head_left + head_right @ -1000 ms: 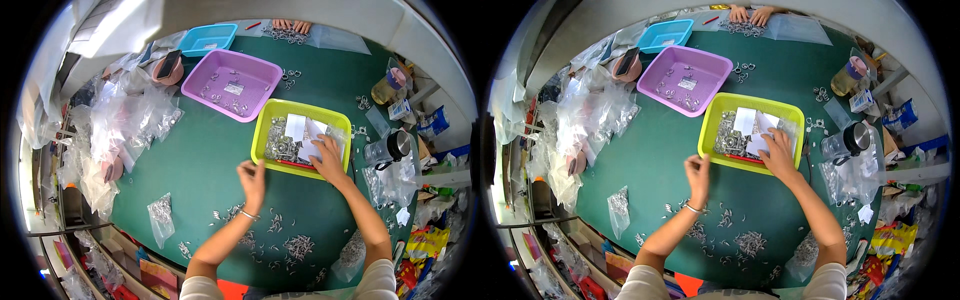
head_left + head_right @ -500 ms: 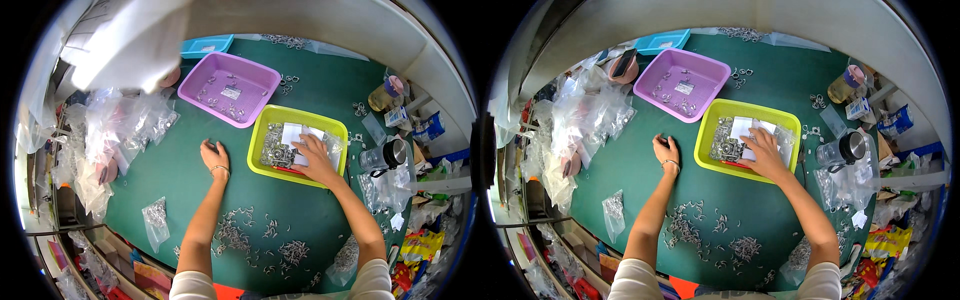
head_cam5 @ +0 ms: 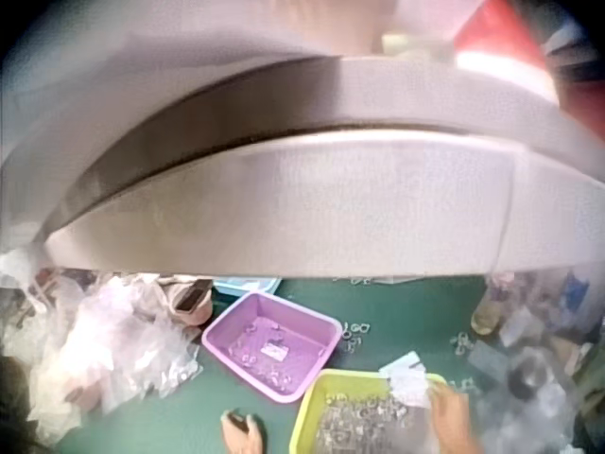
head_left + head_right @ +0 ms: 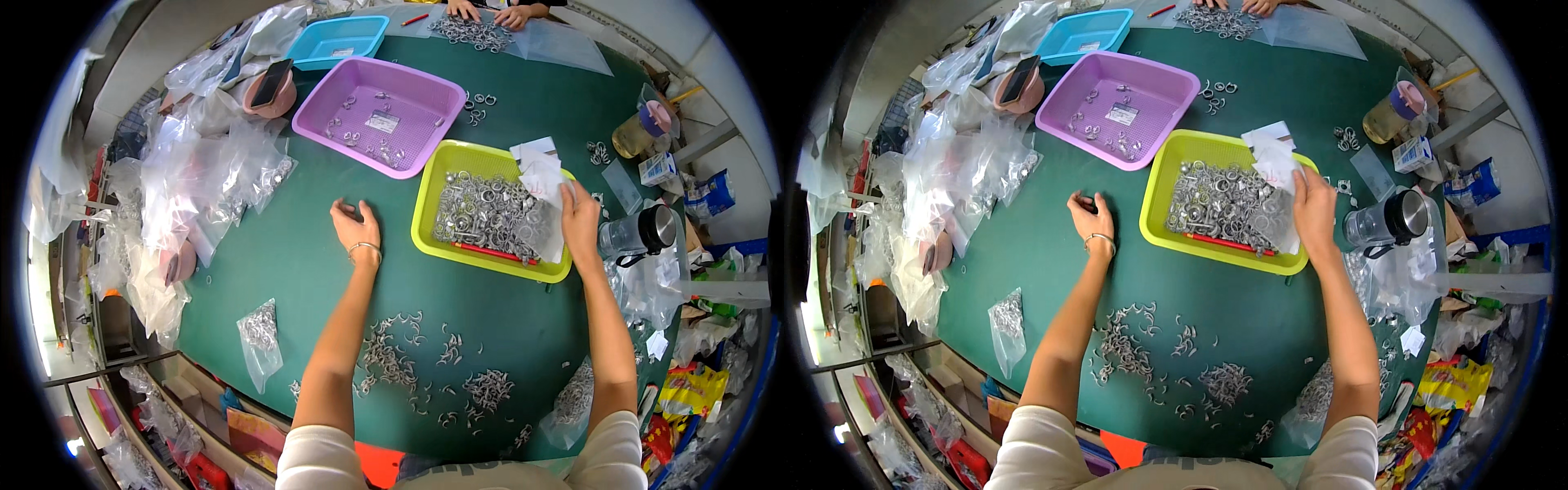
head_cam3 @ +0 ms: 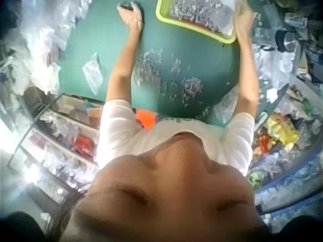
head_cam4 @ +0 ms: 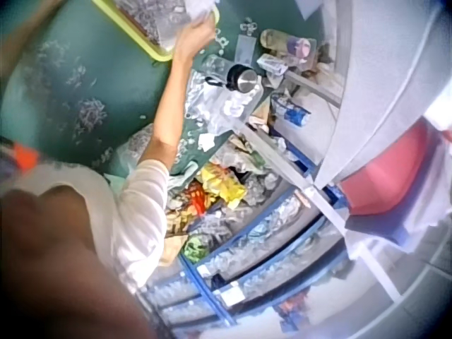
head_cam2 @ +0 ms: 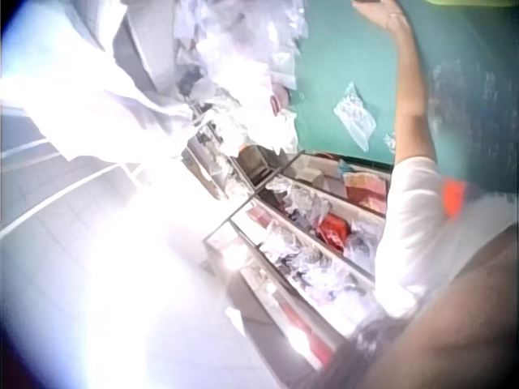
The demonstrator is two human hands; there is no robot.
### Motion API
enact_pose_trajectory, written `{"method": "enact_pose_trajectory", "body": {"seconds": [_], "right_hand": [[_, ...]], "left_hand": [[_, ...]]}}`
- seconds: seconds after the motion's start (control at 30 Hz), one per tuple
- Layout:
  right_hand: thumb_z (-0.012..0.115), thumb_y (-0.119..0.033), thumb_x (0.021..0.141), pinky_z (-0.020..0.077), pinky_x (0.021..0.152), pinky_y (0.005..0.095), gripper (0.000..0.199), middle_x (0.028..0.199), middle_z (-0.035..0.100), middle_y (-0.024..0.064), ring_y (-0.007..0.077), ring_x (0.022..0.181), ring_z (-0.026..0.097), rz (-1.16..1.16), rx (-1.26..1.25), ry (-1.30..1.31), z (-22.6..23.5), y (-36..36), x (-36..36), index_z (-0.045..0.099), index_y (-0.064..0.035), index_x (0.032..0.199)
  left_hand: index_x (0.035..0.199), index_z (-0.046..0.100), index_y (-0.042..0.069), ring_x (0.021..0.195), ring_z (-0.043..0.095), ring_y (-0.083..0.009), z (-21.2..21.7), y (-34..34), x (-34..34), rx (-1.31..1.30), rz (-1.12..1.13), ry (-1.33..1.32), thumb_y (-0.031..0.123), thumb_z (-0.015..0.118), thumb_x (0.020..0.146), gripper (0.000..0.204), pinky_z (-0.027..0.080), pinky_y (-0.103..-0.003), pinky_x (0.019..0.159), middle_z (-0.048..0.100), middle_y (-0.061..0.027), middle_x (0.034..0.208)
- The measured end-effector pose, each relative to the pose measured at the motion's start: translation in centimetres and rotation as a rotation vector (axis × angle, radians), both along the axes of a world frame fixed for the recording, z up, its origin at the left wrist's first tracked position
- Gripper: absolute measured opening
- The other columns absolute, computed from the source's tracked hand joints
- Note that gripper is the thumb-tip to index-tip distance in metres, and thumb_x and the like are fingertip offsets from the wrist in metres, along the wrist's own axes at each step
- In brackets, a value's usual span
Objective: The person sorts through a pile of small metal pieces on a green workbench, gathers them by hand, and puts them into a plastic bag. They also move a yellow bin containing metal components and handle paper labels.
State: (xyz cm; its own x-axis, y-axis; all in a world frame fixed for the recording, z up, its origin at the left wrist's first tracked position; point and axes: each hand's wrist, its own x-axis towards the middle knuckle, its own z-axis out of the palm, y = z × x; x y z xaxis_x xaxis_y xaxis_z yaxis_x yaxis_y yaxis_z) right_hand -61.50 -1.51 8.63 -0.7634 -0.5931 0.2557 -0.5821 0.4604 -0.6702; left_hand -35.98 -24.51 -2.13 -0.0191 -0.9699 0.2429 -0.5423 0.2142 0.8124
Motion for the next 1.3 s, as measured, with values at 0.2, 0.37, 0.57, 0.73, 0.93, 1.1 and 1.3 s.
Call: {"method": "enact_pose_trajectory", "body": {"seconds": [0.2, 0.37, 0.57, 0.73, 0.93, 1.1, 1.3], "right_hand": [[0.058, 0.000, 0.074, 0.0435, 0.086, 0.0397, 0.027, 0.103, 0.063, 0.0158, 0.0323, 0.100, 0.059, 0.324, 0.425, 0.501, -0.3, 1.3, 0.9, 0.064, -0.0004, 0.101], [0.079, -0.016, 0.060, 0.0363, 0.097, 0.0408, 0.055, 0.118, 0.052, 0.0126, 0.0271, 0.119, 0.042, 0.576, 0.585, 0.197, 1.0, 2.2, 2.3, 0.060, -0.0019, 0.110], [0.076, -0.019, 0.069, 0.0381, 0.095, 0.0390, 0.045, 0.107, 0.057, 0.0163, 0.0322, 0.105, 0.052, 0.434, 0.425, 0.069, 0.4, -4.5, 2.3, 0.063, -0.0029, 0.109], [0.072, -0.022, 0.075, 0.0340, 0.097, 0.0434, 0.043, 0.121, 0.051, 0.0144, 0.0291, 0.113, 0.046, 0.666, 0.444, 0.291, -3.1, -5.7, 2.8, 0.062, -0.0065, 0.114], [0.070, -0.018, 0.077, 0.0297, 0.101, 0.0452, 0.034, 0.130, 0.049, 0.0094, 0.0269, 0.117, 0.044, 0.819, 0.434, 0.218, -2.0, -2.6, 2.7, 0.064, -0.0095, 0.110], [0.067, -0.011, 0.079, 0.0339, 0.099, 0.0416, 0.014, 0.119, 0.057, 0.0101, 0.0268, 0.110, 0.050, 0.865, 0.375, -0.145, -1.1, -2.4, 0.9, 0.066, -0.0044, 0.091], [0.063, -0.005, 0.079, 0.0378, 0.094, 0.0399, 0.027, 0.109, 0.056, 0.0107, 0.0311, 0.104, 0.050, 0.612, 0.345, 0.163, -2.7, -4.7, 0.8, 0.061, -0.0021, 0.106]], "left_hand": [[0.116, 0.046, -0.002, 0.071, 0.047, -0.0184, -0.2, 0.0, -0.6, -0.006, -0.006, -0.002, 0.017, 0.064, 0.084, 0.041, 0.044, -0.033, 0.069, 0.051, -0.0074, 0.083], [0.117, 0.046, -0.002, 0.071, 0.047, -0.0180, -0.4, -0.2, 0.0, -0.033, -0.004, -0.021, 0.018, 0.063, 0.085, 0.042, 0.044, -0.033, 0.068, 0.051, -0.0068, 0.083], [0.117, 0.045, -0.002, 0.069, 0.048, -0.0163, -0.5, -0.3, -0.1, -0.013, -0.008, -0.003, 0.018, 0.062, 0.086, 0.040, 0.044, -0.032, 0.067, 0.051, -0.0060, 0.080], [0.117, 0.045, -0.003, 0.068, 0.047, -0.0147, -0.6, -0.2, -0.3, -0.015, -0.030, 0.012, 0.017, 0.062, 0.086, 0.040, 0.044, -0.031, 0.067, 0.052, -0.0053, 0.079], [0.117, 0.046, -0.002, 0.071, 0.049, -0.0162, -0.6, -0.4, 0.2, 0.003, -0.030, 0.007, 0.018, 0.063, 0.085, 0.041, 0.044, -0.032, 0.068, 0.052, -0.0056, 0.081], [0.117, 0.047, 0.000, 0.077, 0.051, -0.0195, -0.2, -0.5, 0.4, 0.054, -0.037, 0.010, 0.021, 0.063, 0.084, 0.043, 0.045, -0.035, 0.073, 0.053, -0.0065, 0.086], [0.116, 0.047, 0.000, 0.076, 0.050, -0.0190, -0.2, -0.2, 0.0, 0.041, -0.063, 0.010, 0.020, 0.063, 0.084, 0.041, 0.044, -0.035, 0.073, 0.052, -0.0058, 0.084]]}}
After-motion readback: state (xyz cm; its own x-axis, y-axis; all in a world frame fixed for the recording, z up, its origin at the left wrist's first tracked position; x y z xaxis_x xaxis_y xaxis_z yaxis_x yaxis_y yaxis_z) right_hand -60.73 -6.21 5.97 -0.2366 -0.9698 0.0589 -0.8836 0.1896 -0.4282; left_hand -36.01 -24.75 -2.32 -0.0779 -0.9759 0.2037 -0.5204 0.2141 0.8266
